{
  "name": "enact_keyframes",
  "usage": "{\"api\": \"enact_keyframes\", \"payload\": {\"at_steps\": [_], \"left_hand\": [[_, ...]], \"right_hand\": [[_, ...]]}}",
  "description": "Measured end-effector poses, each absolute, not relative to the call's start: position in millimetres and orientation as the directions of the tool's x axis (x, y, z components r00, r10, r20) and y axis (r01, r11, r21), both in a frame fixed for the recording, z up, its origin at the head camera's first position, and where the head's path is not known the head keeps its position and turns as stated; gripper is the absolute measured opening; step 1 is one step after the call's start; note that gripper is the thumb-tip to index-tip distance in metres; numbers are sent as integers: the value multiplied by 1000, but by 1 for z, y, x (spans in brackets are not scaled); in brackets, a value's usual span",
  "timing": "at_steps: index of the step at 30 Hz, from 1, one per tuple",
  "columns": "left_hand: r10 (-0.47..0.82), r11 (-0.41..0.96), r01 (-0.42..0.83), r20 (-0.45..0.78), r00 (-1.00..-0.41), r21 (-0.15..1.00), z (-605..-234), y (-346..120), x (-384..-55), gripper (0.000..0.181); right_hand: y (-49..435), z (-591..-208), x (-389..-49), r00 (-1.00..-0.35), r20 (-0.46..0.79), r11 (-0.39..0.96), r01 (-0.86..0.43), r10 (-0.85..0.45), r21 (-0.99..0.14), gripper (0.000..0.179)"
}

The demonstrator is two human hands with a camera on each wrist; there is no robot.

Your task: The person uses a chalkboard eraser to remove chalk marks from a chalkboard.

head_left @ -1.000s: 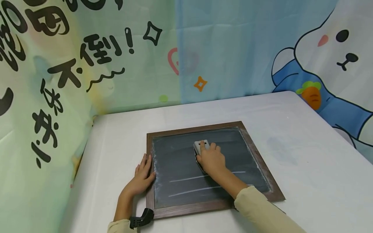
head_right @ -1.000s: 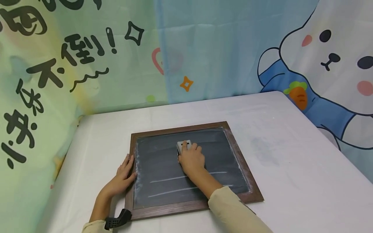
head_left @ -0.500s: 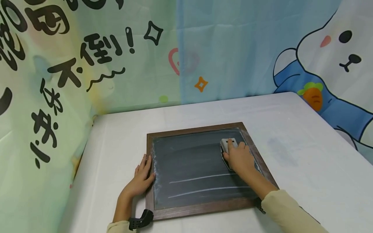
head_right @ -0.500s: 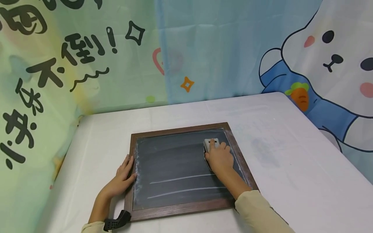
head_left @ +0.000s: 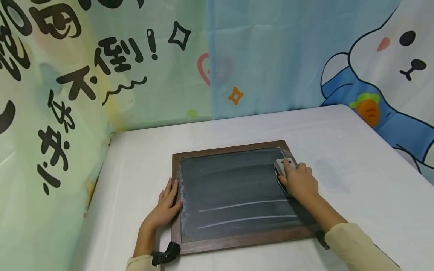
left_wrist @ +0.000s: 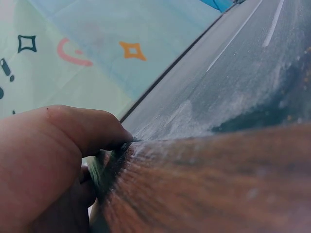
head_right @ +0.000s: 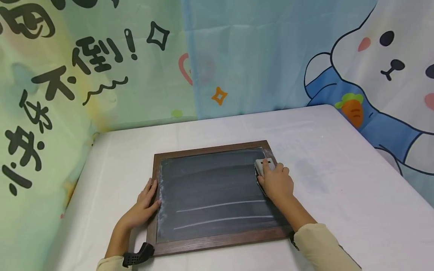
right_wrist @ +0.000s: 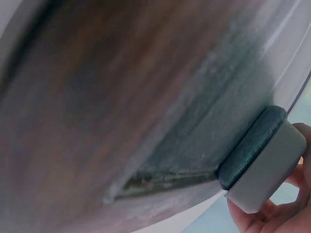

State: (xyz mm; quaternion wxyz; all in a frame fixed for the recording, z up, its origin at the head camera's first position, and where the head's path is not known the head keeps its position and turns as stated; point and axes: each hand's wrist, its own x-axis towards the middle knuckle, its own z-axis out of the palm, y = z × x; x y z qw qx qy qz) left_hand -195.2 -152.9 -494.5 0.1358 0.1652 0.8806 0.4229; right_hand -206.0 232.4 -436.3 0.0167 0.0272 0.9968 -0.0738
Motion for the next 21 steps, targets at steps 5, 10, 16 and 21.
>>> {"api": "enact_keyframes", "payload": {"at_steps": [5,10,16,21], "left_hand": [[395,587,169,-98,-913,792,-492,-152,-196,66],[396,586,167,-101,-912,793,-492,-152,-198,66],[399,591,172,-100,-911,789,-495,-153,-199,65],[394,591,170,-97,-914,789,-495,-154,-198,65]], "right_hand": [[232,-433,-209,-998,-39,988,63,58,-144,56],[229,-432,-207,-996,-44,983,88,82,-161,57],[229,-434,-201,-994,-55,978,102,93,-180,58],[228,-436,-196,-993,-64,977,107,97,-185,58]]}}
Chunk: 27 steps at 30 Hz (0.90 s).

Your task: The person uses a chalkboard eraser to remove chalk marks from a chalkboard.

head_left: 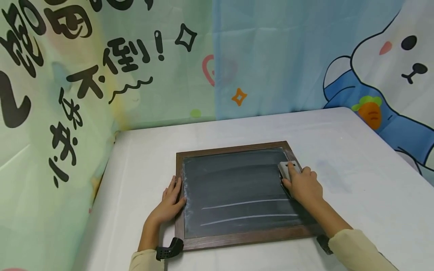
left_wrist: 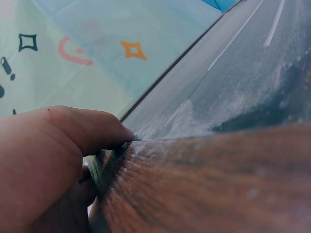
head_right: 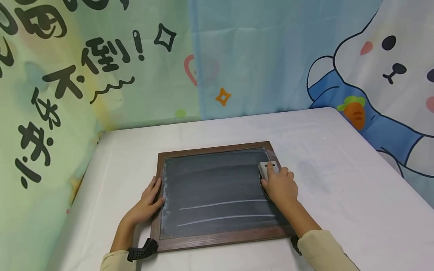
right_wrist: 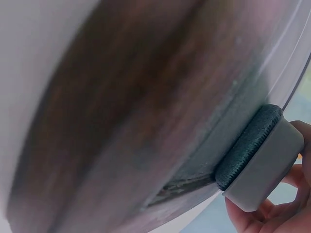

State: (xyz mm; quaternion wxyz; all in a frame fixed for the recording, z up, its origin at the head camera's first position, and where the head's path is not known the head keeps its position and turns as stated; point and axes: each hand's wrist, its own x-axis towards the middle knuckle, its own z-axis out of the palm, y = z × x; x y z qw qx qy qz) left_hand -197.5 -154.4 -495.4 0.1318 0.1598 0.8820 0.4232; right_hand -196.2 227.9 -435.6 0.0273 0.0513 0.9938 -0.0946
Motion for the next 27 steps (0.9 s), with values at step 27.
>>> {"api": "enact_keyframes", "payload": {"at_steps": [27], "left_hand": [[413,610,170,-127,-902,774,-490,-153,-196,66]], "right_hand": [[217,-438,-168,-989,82,985,108,120,-132,58]]}}
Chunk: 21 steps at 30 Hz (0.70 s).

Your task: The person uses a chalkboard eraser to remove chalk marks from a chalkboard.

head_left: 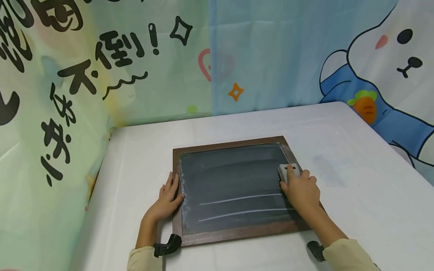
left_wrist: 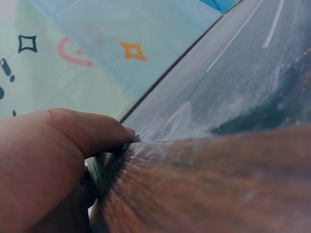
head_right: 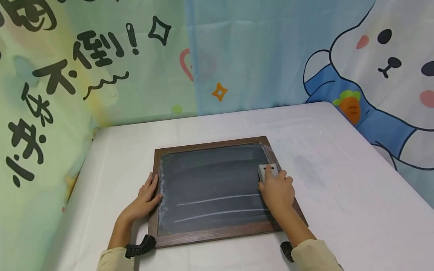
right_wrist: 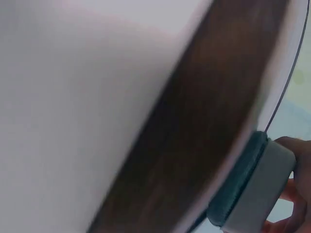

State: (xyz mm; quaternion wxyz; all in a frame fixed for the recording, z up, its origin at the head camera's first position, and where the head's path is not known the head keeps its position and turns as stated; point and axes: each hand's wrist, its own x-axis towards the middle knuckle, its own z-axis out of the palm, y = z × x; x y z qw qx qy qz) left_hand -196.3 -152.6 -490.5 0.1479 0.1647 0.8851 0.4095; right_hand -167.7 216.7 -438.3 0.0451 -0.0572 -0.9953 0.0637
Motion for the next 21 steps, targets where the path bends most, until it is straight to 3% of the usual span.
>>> {"api": "enact_keyframes", "payload": {"at_steps": [7,15,21], "left_hand": [[422,618,184,-125,-898,764,-490,-153,-195,66],[432,618,195,-123,-893,762,-489,-153,-195,65],[438,610,186,-133,-889,770,-487,-151,-193,65]], "right_hand": [[188,-441,-171,-986,85,988,134,141,-81,60],[125,-449,-174,-973,230,999,22,31,-43,55],[72,-448,-170,-972,233,999,-41,-38,-6,54]]}}
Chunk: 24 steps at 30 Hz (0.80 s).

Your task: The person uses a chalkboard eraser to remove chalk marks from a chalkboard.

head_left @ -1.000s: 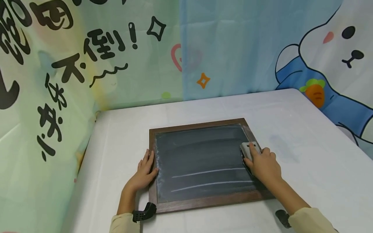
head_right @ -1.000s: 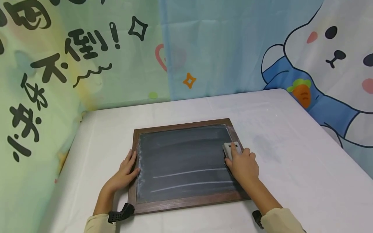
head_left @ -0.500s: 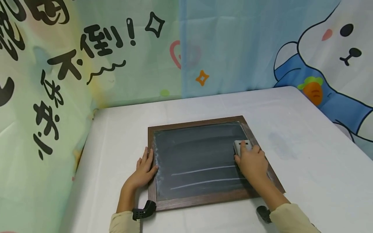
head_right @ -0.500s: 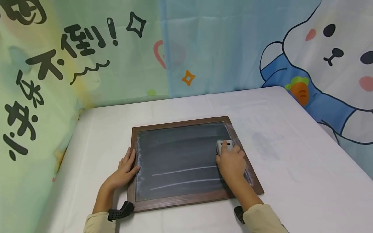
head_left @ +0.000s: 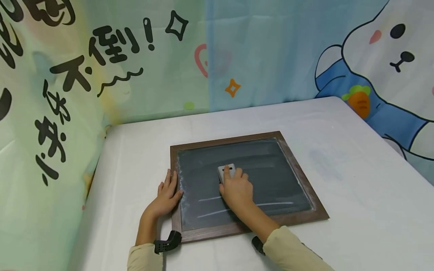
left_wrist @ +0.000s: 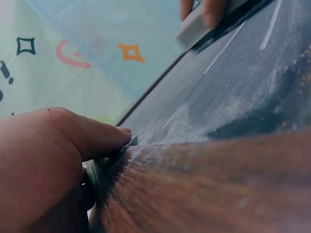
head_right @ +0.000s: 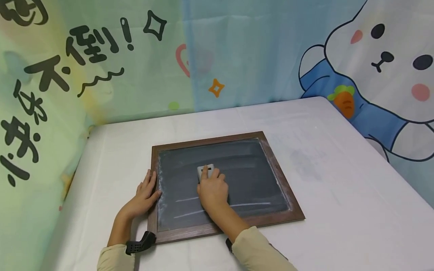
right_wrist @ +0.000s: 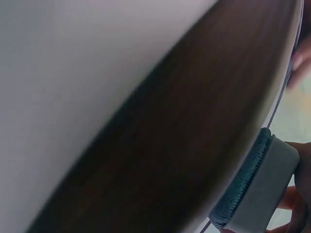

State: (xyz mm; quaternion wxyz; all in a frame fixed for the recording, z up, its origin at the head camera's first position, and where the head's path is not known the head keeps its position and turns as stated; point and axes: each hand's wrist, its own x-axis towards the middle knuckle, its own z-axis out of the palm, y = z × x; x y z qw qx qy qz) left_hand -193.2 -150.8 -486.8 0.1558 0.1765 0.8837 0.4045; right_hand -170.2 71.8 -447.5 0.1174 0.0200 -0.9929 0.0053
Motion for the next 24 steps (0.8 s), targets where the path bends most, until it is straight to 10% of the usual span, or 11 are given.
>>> {"api": "enact_keyframes", "payload": {"at_steps": [24], "left_hand": [[423,578,172,-113,-899,797,-489,-153,-196,58]], "right_hand": [[-24,-447,-169,-966,146,977,-208,-213,45,55]]}}
